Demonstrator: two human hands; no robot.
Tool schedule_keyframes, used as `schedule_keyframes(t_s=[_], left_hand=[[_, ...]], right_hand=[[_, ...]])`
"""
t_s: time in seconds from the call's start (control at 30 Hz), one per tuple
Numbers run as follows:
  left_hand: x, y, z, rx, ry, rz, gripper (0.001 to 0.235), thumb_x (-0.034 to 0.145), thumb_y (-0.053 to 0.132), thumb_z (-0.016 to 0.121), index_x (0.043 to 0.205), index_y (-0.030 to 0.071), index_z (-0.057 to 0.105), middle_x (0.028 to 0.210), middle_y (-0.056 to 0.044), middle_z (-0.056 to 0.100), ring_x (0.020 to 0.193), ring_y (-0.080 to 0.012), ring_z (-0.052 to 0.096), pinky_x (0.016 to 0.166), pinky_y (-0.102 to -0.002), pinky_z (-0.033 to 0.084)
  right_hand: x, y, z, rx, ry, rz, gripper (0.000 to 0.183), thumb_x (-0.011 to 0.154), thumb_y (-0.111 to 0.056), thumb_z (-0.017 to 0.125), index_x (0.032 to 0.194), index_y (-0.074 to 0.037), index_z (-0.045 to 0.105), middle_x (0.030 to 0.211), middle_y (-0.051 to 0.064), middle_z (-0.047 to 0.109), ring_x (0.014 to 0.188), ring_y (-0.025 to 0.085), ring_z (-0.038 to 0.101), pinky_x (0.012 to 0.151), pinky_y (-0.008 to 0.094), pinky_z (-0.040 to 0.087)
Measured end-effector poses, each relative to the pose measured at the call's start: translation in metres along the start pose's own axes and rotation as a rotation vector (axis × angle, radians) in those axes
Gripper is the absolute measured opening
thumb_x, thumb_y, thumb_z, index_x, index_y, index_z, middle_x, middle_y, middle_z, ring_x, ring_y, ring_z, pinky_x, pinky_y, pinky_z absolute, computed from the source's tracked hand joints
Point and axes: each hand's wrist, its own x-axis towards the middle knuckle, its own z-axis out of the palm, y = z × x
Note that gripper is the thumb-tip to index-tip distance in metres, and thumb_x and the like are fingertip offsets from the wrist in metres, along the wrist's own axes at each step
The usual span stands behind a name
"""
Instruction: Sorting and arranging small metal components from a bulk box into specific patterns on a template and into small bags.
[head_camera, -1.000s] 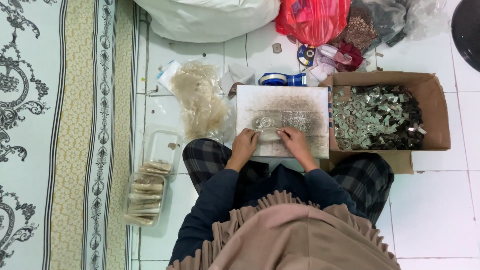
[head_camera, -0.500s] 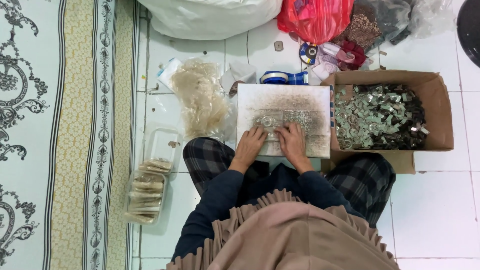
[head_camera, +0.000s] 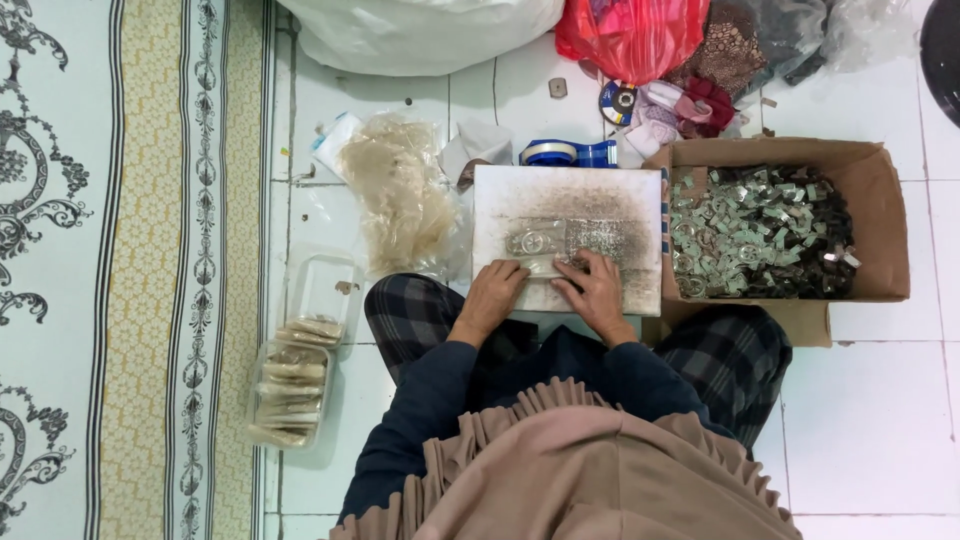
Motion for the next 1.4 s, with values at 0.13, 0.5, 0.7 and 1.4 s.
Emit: schedule_keyframes(t_s=[0.13, 0.5, 0.7, 1.4], left_hand=[[-0.002, -0.001, 0.004, -0.088, 0.008, -0.073, 0.011, 0.099, 0.021, 0.066, 0.105, 0.015, 0.074, 0.099, -0.003, 0.065, 0.098, -0.0237, 0.066, 0.079, -0.033, 0.053], [0.009, 0.009, -0.002, -0.315, -0.083, -0.45, 0.015, 0.097, 0.014, 0.065, 0.111, 0.016, 0.063, 0.092, -0.007, 0.065, 0.091, -0.0316, 0.069, 0.073, -0.045, 0.059], [0.008, 0.016, -0.01, -0.249, -0.083, -0.379, 0.014, 0.101, 0.012, 0.056, 0.109, 0.019, 0.065, 0.111, -0.006, 0.058, 0.102, -0.0331, 0.067, 0.074, -0.046, 0.062], [0.001, -0.011, 0.022, -0.195, -0.089, -0.395, 0.019, 0.108, 0.032, 0.055, 0.112, 0.017, 0.066, 0.102, 0.0, 0.06, 0.093, -0.0241, 0.072, 0.071, -0.038, 0.063]], right_hand=[[0.0, 0.005, 0.003, 0.127, 0.062, 0.06, 0.019, 0.09, -0.041, 0.08, 0.105, -0.03, 0.082, 0.114, 0.003, 0.059, 0.101, 0.032, 0.06, 0.087, 0.04, 0.048], [0.016, 0.007, 0.004, 0.016, -0.053, 0.195, 0.026, 0.089, -0.043, 0.079, 0.096, -0.018, 0.074, 0.1, 0.007, 0.062, 0.105, 0.033, 0.065, 0.089, 0.044, 0.051], [0.019, -0.003, -0.012, 0.088, -0.103, 0.191, 0.011, 0.097, -0.034, 0.071, 0.102, -0.025, 0.075, 0.106, 0.008, 0.06, 0.109, 0.036, 0.062, 0.088, 0.044, 0.051], [0.039, 0.008, -0.02, 0.061, -0.379, 0.385, 0.028, 0.103, -0.043, 0.064, 0.107, -0.019, 0.077, 0.112, 0.008, 0.066, 0.11, 0.03, 0.067, 0.089, 0.041, 0.055]])
